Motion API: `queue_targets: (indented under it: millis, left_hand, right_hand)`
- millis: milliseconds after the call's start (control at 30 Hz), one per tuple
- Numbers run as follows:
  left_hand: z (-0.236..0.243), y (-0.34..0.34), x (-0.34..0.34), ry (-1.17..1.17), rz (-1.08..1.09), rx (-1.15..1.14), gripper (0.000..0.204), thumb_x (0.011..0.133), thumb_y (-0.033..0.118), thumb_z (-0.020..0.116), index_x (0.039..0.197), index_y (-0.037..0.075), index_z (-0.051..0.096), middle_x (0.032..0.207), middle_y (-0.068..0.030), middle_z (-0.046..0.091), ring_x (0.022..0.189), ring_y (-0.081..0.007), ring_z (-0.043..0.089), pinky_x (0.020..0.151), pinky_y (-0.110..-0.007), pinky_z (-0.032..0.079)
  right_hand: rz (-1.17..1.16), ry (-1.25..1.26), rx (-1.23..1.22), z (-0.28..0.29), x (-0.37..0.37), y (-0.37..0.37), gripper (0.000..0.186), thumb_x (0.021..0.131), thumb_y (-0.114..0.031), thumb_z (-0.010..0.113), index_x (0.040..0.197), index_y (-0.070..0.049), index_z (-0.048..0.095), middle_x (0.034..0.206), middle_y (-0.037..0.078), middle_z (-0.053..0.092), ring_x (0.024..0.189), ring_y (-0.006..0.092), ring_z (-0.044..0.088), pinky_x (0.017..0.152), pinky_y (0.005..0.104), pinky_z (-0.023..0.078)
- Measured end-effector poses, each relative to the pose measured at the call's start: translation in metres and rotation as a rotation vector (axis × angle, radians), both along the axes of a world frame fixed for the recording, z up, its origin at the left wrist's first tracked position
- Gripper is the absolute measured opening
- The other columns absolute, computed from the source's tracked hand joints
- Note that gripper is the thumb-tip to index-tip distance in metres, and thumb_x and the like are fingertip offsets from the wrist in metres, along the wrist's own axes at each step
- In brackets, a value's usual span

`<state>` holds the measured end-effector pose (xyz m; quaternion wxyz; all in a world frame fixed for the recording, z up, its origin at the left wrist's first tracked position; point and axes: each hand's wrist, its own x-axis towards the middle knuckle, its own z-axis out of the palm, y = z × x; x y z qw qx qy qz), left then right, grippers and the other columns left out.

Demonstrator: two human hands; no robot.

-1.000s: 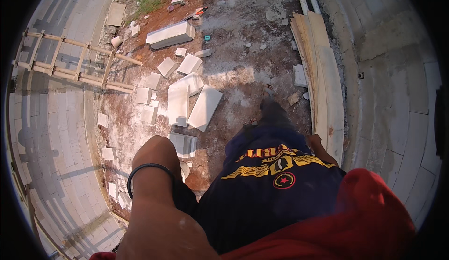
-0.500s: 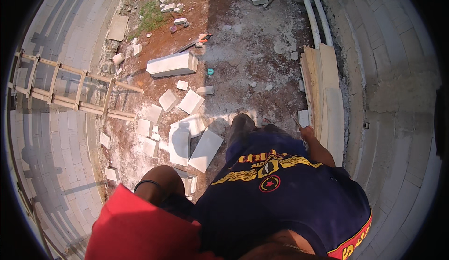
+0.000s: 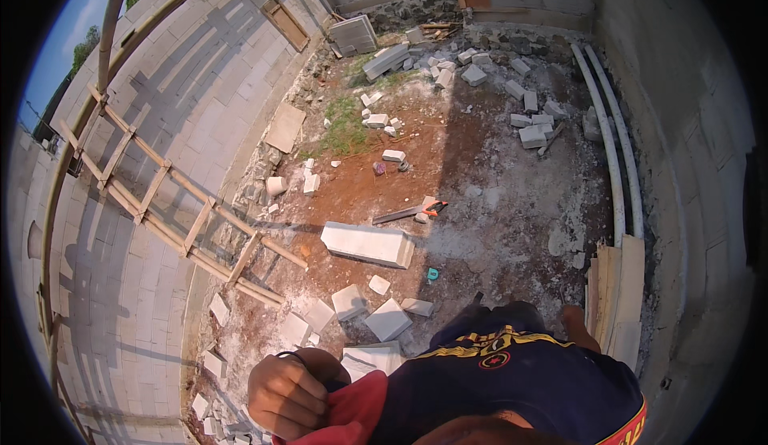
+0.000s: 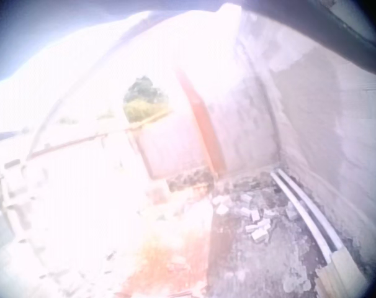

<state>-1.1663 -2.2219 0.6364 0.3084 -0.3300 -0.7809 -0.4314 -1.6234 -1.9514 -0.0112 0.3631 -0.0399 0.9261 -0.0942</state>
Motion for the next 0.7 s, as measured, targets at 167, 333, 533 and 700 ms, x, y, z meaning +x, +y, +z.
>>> queue_targets:
  millis: [167, 333, 533, 700]
  left_hand:
    - [0.061, -0.102, -0.02, 0.369, -0.494, -0.043, 0.022, 0.091, 0.013, 0.054, 0.075, 0.002, 0.064, 0.055, -0.0104, 0.059, 0.05, -0.0227, 0.064, 0.049, -0.027, 0.049]
    - [0.025, -0.19, -0.085, 0.46, -0.153, 0.012, 0.029, 0.096, 0.028, 0.056, 0.086, 0.002, 0.066, 0.058, -0.0082, 0.062, 0.053, -0.0204, 0.067, 0.051, -0.028, 0.05]
    - [-0.121, -0.363, -0.247, 0.061, 0.177, 0.297, 0.058, 0.087, 0.052, 0.064, 0.097, -0.005, 0.066, 0.063, -0.013, 0.065, 0.056, -0.0272, 0.067, 0.05, -0.031, 0.052]
    - [-0.25, -0.444, -0.419, -0.599, 1.354, 0.594, 0.031, 0.094, 0.028, 0.058, 0.108, -0.001, 0.062, 0.084, -0.0077, 0.067, 0.082, -0.0157, 0.065, 0.076, -0.028, 0.049]
  right_hand:
    - [0.768, 0.239, -0.075, -0.042, -0.045, -0.016, 0.021, 0.086, -0.016, 0.057, 0.096, -0.002, 0.069, 0.095, 0.02, 0.068, 0.09, 0.0359, 0.067, 0.078, 0.0429, 0.053]
    - [1.066, 0.087, -0.267, -0.023, -0.115, -0.115, 0.022, 0.085, -0.015, 0.054, 0.089, -0.001, 0.07, 0.084, 0.019, 0.068, 0.083, 0.0355, 0.068, 0.073, 0.0434, 0.053]
    - [0.993, 0.015, -0.058, -0.056, -0.235, -0.261, 0.023, 0.083, -0.019, 0.057, 0.087, 0.0, 0.069, 0.085, 0.02, 0.068, 0.083, 0.0358, 0.067, 0.073, 0.0432, 0.053]
    - [0.944, 0.039, 0.095, -0.048, -0.332, -0.401, 0.026, 0.081, -0.023, 0.059, 0.084, 0.001, 0.069, 0.086, 0.02, 0.068, 0.082, 0.036, 0.067, 0.073, 0.043, 0.053]
